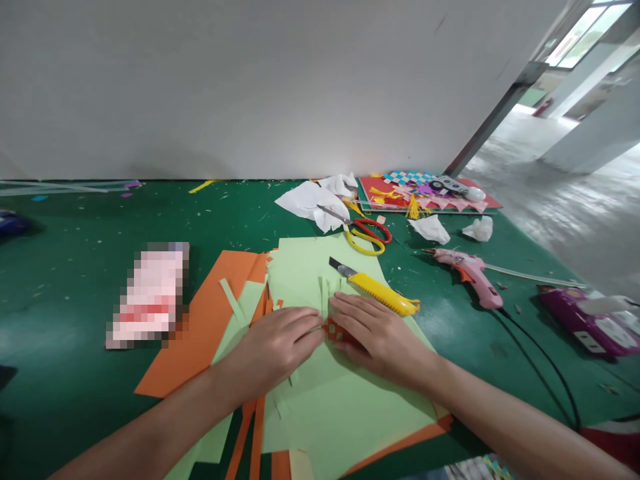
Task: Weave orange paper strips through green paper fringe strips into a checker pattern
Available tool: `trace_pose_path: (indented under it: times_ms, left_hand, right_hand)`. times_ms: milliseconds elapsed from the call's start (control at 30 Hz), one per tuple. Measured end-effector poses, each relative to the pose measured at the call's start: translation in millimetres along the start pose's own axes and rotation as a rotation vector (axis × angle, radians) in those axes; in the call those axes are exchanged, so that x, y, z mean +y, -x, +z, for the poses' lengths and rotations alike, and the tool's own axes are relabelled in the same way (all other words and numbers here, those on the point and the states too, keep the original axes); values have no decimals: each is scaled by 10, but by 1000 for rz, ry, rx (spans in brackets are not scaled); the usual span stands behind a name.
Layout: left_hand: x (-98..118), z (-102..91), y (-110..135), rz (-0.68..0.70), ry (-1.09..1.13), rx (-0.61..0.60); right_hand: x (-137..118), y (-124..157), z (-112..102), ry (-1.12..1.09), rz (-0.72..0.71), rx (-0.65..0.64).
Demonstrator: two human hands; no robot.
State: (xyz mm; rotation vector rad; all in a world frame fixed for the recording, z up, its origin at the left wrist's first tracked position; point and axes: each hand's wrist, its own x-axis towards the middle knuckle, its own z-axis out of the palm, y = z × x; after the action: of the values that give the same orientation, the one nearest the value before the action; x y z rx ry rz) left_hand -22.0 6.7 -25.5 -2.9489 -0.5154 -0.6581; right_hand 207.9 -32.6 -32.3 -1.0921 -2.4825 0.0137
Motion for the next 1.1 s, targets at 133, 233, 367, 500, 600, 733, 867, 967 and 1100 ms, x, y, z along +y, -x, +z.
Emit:
trace_pose_path:
  times_ms: [133, 233, 367, 500, 600, 733, 867, 967, 1100]
  left_hand:
    - [12, -12, -20, -1, 5, 0]
    - [15, -17, -23, -3, 18, 1]
    - [21, -19, -6, -11, 35, 9]
    - [26, -11, 3, -25, 37, 2]
    - [26, -8, -5, -28, 43, -12]
    - [25, -21, -24, -28, 43, -22]
    - [23, -37, -35, -34, 49, -6]
    - [21, -37, -38, -31, 43, 3]
    - [20, -27, -47, -24, 36, -4]
  right_hand:
    - [23, 10, -15, -39, -2, -3]
    - [37, 34, -68, -78, -7, 38]
    - [13, 75, -138, -88, 5, 58]
    - [-30, 63, -113, -71, 0, 21]
    - [-30, 20, -56, -30, 24, -18]
    - [-7, -16, -16, -12, 60, -70]
    - [-11, -26, -15, -4, 76, -78]
    - [-25, -42, -12, 4, 74, -52]
    - [-35, -61, -6, -2, 76, -33]
